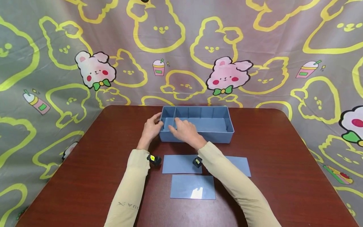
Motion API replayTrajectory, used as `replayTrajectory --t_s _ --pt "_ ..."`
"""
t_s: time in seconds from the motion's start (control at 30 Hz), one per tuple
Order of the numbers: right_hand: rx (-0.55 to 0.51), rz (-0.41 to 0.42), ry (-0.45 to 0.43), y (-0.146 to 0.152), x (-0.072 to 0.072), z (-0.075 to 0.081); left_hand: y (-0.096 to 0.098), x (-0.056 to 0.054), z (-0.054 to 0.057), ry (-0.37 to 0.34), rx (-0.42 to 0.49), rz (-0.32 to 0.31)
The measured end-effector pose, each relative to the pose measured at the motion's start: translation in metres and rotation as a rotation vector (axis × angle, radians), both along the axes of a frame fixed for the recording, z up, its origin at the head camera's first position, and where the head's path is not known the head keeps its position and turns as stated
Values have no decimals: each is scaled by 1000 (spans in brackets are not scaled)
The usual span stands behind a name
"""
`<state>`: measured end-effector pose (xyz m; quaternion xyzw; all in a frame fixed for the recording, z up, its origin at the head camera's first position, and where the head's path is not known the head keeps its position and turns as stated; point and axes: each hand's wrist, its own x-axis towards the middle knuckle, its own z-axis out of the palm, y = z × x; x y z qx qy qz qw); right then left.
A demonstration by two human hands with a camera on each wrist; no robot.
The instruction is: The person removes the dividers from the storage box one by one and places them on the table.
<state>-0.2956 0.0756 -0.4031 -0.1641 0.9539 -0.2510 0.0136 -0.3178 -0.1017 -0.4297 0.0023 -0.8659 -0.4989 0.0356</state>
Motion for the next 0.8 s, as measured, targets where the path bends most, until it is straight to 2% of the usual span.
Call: replayTrajectory --t_s 0.27,0.8 --pt "18 1 -44 -2 -4 0 0 -1 0 2 -5 7" --pt "42 -29 -50 -7 -6 1 1 -2 -2 23 -23 14"
